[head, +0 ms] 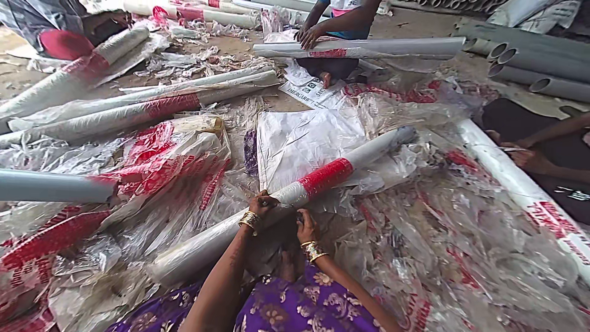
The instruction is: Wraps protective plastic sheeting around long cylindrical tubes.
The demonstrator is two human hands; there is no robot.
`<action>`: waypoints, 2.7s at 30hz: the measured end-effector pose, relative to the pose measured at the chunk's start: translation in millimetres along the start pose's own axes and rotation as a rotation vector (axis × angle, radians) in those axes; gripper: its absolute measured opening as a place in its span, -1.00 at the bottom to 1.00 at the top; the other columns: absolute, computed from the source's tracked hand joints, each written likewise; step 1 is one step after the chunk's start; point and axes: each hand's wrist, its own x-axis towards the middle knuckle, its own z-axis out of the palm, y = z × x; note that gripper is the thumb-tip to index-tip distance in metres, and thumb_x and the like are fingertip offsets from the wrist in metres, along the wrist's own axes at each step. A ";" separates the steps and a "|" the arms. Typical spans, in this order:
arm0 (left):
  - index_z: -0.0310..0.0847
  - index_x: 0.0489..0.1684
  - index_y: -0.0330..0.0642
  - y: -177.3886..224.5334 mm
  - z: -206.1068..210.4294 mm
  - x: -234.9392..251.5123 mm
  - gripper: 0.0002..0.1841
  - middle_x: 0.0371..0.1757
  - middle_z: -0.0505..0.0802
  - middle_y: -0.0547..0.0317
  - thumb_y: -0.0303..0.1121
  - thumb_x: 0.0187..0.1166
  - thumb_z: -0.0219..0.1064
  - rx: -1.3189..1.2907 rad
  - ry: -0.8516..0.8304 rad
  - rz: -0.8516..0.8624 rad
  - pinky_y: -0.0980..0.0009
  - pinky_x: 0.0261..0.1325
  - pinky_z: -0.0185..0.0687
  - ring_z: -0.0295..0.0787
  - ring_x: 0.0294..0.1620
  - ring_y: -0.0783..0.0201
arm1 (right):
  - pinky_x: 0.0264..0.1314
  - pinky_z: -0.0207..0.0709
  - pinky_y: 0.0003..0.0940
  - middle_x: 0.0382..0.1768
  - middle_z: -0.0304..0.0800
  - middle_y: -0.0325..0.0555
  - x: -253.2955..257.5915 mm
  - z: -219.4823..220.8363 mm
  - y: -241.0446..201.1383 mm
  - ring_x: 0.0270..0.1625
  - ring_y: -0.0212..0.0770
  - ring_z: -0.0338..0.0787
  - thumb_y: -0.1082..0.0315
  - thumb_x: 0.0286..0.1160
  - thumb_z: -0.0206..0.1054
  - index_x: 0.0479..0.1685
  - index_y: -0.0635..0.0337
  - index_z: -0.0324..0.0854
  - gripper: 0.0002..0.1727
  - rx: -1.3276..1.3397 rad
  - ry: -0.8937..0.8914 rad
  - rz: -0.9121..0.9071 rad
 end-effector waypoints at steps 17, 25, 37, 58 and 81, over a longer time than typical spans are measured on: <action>0.84 -0.20 -0.49 -0.8 2.4 -2.5 -0.86 -0.13 0.77 -0.21 -0.57 0.42 0.43 -0.032 0.014 -0.016 0.11 0.33 0.45 0.63 0.05 0.04 | 0.41 0.61 0.12 0.28 0.74 0.45 25.2 8.1 -10.9 0.27 0.33 0.81 0.72 0.49 0.16 0.37 0.31 0.72 -0.51 0.021 -0.035 -0.112; 0.84 -0.19 -0.50 -2.2 1.4 0.3 -0.84 -0.14 0.77 -0.19 -0.55 0.44 0.40 -0.037 0.001 0.001 0.14 0.28 0.47 0.62 0.01 0.08 | 0.13 0.73 0.17 0.11 0.81 0.44 13.9 21.2 -2.7 0.01 0.33 0.89 0.67 0.53 0.17 0.25 0.27 0.82 -0.57 0.005 0.111 -0.176; 0.85 0.04 -0.44 3.2 7.0 -2.5 -0.78 0.08 0.83 -0.43 -0.52 0.58 0.37 0.120 0.036 -0.008 -0.11 0.50 0.46 0.73 0.24 -0.25 | 0.19 0.71 0.20 0.24 0.81 0.34 -14.0 12.9 23.9 0.12 0.29 0.89 0.57 0.63 0.15 0.42 0.13 0.74 -0.54 -0.066 0.002 -0.101; 0.72 0.31 -0.34 54.1 4.2 -21.0 -0.69 0.46 0.71 -0.27 -0.43 0.73 0.23 0.723 -0.174 -0.412 -0.07 0.63 0.43 0.55 0.61 -0.19 | 0.95 -0.37 0.18 0.76 0.40 -0.03 84.5 -5.3 -37.6 0.93 -0.02 0.07 0.23 0.91 -0.13 0.73 0.22 0.35 -0.47 -0.415 -0.299 -0.171; 0.68 0.43 -0.16 94.1 20.6 -67.9 -0.64 0.57 0.60 -0.28 -0.35 0.73 0.23 0.708 -0.360 -0.432 -0.24 0.66 0.18 0.38 0.68 -0.25 | 0.93 -0.39 0.25 0.74 0.41 0.05 91.6 -1.0 -42.5 0.91 0.03 0.13 0.18 0.92 -0.20 0.74 0.22 0.33 -0.44 -0.569 -0.287 -0.132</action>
